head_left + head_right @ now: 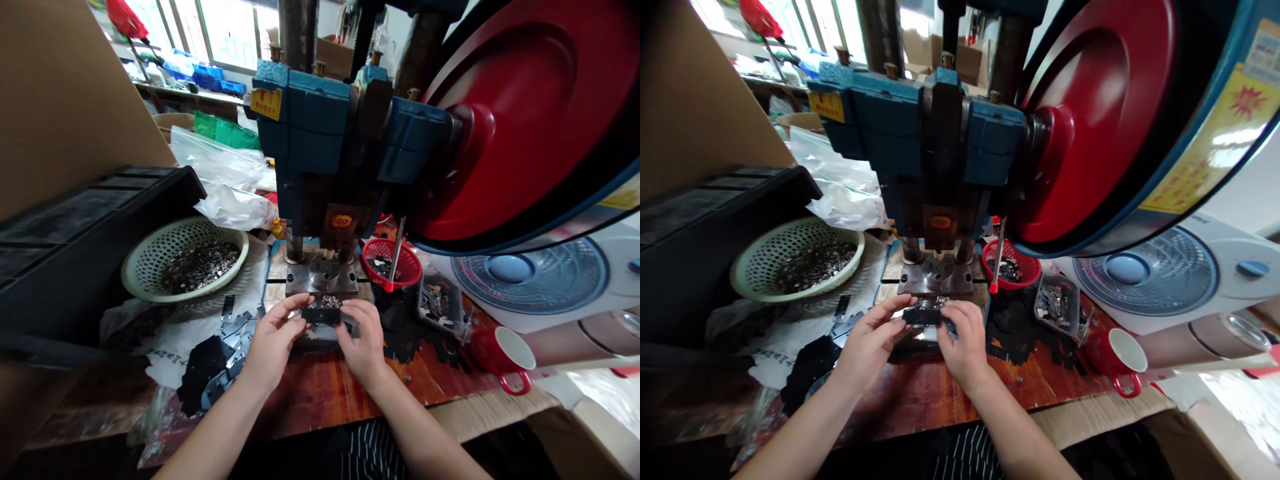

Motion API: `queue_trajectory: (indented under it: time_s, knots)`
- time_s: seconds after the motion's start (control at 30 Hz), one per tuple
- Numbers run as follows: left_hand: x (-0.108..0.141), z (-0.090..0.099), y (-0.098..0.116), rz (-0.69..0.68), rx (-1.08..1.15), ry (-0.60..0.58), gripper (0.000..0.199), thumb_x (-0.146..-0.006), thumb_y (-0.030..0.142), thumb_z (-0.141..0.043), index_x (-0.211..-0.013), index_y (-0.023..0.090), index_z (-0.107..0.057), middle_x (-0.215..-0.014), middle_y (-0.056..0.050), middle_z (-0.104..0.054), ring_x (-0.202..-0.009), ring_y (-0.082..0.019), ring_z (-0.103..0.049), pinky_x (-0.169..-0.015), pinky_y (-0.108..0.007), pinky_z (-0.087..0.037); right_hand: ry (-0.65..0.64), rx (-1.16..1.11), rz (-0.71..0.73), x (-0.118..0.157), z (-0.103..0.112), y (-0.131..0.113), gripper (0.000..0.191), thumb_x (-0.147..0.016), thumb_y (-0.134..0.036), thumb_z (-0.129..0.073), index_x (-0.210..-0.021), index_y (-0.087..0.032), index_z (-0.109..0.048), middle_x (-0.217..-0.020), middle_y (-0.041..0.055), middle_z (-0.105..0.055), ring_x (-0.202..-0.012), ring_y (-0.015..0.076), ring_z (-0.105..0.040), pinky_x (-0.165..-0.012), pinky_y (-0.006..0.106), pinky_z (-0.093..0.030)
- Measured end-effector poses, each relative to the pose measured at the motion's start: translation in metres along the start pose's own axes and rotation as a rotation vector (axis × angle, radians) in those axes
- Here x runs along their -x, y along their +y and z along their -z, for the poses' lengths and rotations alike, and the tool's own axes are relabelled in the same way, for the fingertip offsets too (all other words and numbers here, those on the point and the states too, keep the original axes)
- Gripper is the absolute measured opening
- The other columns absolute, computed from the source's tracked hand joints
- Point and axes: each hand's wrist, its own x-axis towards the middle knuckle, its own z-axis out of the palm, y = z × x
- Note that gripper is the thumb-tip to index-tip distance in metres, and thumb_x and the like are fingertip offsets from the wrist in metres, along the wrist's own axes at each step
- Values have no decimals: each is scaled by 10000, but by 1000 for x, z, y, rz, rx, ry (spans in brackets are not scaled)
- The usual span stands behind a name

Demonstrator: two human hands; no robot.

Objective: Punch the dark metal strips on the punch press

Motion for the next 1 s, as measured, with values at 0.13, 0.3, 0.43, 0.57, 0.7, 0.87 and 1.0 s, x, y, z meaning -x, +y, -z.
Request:
queue_trajectory:
  time_s: [0.13, 0.3, 0.43, 0.57, 0.7, 0.87, 1.0]
  knots:
    - [1, 0, -1, 1, -2, 3, 343, -619, 159, -674, -960, 194, -686, -1055, -36, -680, -886, -161, -608, -767, -262, -490, -26, 8, -61, 5, 0, 1, 336, -819, -149, -560, -1139, -247, -527, -1021, 71, -611, -973, 210, -573, -837, 403, -496]
    - [3, 1, -5, -10, -56, 3, 352, -615, 168, -675, -966, 190, -686, -1062, -47, -677, -901, -175, -606, -772, -274, -484, -87, -5, -127, 12, 2, 3, 421, -822, -195, -568, -1231, -255, -487, -974, 58, -635, -912, 206, -594, -806, 385, -505]
    - [5, 1, -9, -9, -86, 2, 372, -610, 182, -682, -983, 184, -681, -1077, -62, -672, -936, -194, -606, -798, -291, -484, -142, -25, -138, 14, 5, 2, 449, -823, -221, -583, -1257, -258, -476, -948, 54, -641, -877, 205, -592, -787, 377, -500]
    - [8, -1, -13, 18, -72, 13, 378, -594, 200, -703, -972, 187, -683, -1062, -59, -679, -928, -196, -614, -813, -298, -486, -164, -32, -131, 14, 8, 0, 308, -828, -258, -599, -1134, -248, -567, -950, 60, -647, -899, 211, -577, -796, 373, -484]
    - [11, 3, -21, 115, -144, -59, 354, -648, 287, -701, -991, 201, -679, -1041, -67, -689, -893, -194, -639, -821, -307, -486, -233, -39, -197, 24, 16, -1, 109, -849, -296, -564, -838, -221, -641, -751, 32, -638, -756, 185, -578, -703, 317, -463]
    - [9, 38, -27, 19, -547, -94, 315, -701, 375, -667, -978, 230, -697, -1020, -64, -698, -938, -225, -629, -862, -300, -447, -177, -86, -730, 49, 44, 14, 265, -841, -406, -537, -709, -190, -615, -617, 4, -585, -584, 147, -531, -560, 255, -410]
    - [-2, 90, -12, -153, -939, 70, 271, -698, 409, -650, -932, 288, -715, -1007, -33, -703, -912, -244, -615, -828, -282, -426, 114, -355, -1180, 57, 71, 46, 361, -720, -497, -649, -597, -184, -521, -524, -32, -509, -453, 101, -420, -426, 214, -319]
